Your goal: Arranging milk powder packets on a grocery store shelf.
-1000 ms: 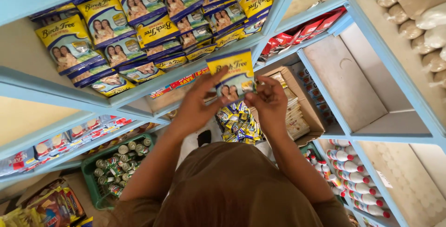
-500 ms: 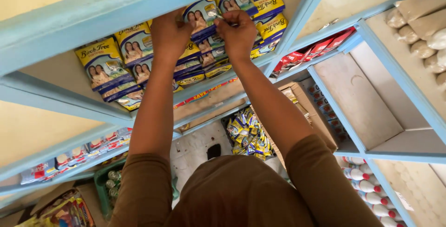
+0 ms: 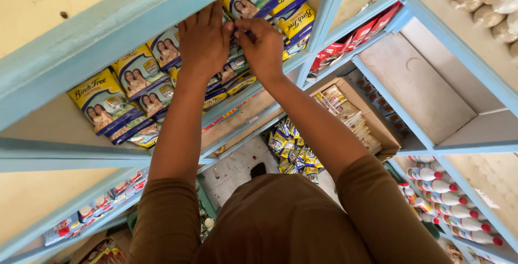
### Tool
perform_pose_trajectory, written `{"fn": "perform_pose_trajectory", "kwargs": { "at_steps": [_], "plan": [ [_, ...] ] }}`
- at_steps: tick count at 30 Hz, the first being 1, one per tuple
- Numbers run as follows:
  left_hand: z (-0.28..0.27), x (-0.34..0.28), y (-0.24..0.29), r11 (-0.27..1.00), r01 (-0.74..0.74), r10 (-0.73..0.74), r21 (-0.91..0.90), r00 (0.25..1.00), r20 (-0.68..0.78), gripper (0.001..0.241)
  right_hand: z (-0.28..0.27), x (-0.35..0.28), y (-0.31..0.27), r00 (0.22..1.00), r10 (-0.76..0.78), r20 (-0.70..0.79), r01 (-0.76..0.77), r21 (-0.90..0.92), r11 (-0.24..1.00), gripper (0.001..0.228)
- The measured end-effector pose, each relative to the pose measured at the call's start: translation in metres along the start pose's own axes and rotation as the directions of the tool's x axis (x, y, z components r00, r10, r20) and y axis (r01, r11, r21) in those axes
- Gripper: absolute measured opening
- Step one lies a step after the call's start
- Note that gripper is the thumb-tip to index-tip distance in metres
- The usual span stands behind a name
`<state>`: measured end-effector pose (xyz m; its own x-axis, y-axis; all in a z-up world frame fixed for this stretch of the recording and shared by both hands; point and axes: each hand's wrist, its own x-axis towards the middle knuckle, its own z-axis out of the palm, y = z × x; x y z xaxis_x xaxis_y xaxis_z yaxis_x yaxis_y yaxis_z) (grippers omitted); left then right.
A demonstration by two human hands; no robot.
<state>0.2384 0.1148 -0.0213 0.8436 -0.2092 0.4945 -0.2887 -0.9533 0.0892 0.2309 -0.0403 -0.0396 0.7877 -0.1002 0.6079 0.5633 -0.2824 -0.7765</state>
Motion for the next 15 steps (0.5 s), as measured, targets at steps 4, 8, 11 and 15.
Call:
{"fn": "perform_pose_trajectory", "kwargs": {
  "at_steps": [4, 8, 11, 15],
  "plan": [
    [0.002, -0.005, -0.001, 1.0, 0.031, -0.031, 0.001, 0.999, 0.042, 0.057, -0.014, 0.006, -0.014, 0.997, 0.012, 0.072, -0.004, -0.114, 0.993, 0.019],
    [0.003, -0.002, -0.004, 1.0, 0.006, -0.006, 0.011, 1.0, 0.009, 0.058, -0.026, 0.022, -0.02, 0.954, -0.218, 0.204, 0.295, -0.536, 0.791, 0.036],
    [0.002, 0.006, -0.007, 1.0, -0.015, 0.016, 0.018, 0.998, -0.055, 0.052, -0.027, 0.028, 0.018, 0.913, -0.255, 0.318, 0.405, -0.633, 0.66, 0.051],
    [0.01, 0.019, -0.013, 0.999, 0.05, -0.05, 0.001, 0.998, 0.028, 0.044, -0.021, 0.022, 0.025, 0.903, -0.204, 0.379, 0.41, -0.612, 0.676, 0.055]
  ]
}}
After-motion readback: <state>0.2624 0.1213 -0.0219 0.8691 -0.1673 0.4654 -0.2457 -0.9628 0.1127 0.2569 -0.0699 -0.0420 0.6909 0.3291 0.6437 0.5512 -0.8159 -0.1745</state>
